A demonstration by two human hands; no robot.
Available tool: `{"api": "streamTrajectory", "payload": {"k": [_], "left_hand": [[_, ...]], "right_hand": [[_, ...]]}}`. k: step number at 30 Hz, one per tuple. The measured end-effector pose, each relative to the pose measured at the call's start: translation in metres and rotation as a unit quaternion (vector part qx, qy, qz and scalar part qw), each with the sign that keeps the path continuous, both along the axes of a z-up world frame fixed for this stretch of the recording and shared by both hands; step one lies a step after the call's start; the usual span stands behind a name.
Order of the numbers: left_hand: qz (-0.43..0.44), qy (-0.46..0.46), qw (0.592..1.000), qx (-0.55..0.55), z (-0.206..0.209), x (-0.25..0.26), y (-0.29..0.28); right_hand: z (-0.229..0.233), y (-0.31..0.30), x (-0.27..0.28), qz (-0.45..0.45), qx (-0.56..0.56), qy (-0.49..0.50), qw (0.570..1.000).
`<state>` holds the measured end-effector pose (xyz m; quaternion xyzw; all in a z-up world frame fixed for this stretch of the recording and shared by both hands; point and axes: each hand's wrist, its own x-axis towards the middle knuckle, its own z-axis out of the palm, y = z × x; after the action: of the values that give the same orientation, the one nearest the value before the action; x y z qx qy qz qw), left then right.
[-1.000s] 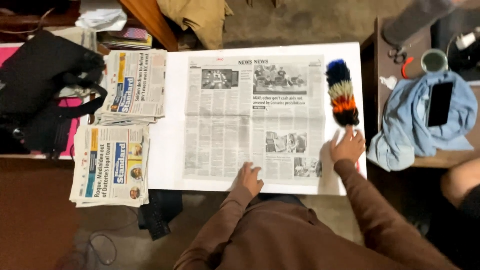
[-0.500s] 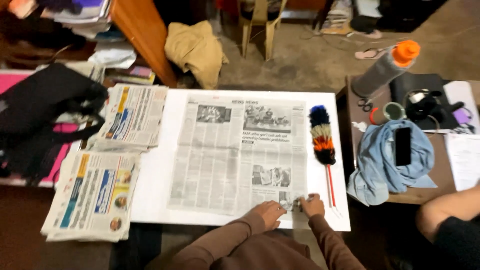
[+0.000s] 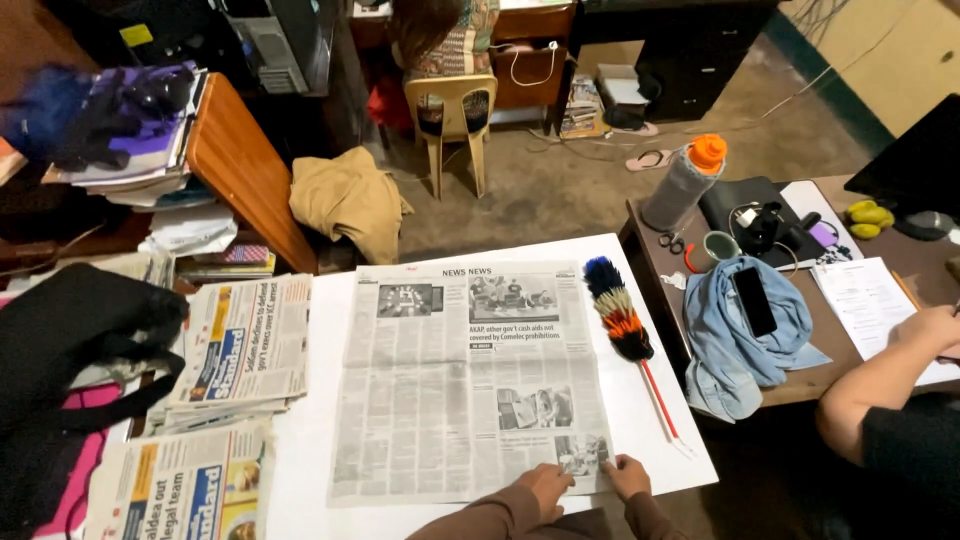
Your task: Dusting and organizing stacks of newspapers on a desk.
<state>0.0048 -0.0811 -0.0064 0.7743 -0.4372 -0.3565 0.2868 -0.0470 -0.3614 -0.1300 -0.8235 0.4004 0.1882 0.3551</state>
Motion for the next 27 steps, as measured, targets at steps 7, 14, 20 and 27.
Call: {"api": "streamTrajectory", "payload": {"k": [7, 14, 20, 27], "left_hand": [[0.010, 0.003, 0.999, -0.036, 0.009, 0.002, 0.026], [0.008, 0.014, 1.000, -0.024, 0.018, 0.000, 0.038], [0.038, -0.051, 0.996, -0.063, 0.021, -0.004, 0.036], [0.091, -0.071, 0.990, -0.086, 0.043, -0.004, 0.021]], "right_hand": [[0.001, 0.009, 0.005, -0.012, -0.011, -0.021, 1.000], [0.006, 0.030, 0.001, -0.010, -0.042, -0.053, 0.998], [-0.012, 0.036, 0.000, -0.028, 0.022, -0.098, 0.995], [0.088, 0.081, 0.018, -0.215, 0.301, -0.088, 0.925]]}}
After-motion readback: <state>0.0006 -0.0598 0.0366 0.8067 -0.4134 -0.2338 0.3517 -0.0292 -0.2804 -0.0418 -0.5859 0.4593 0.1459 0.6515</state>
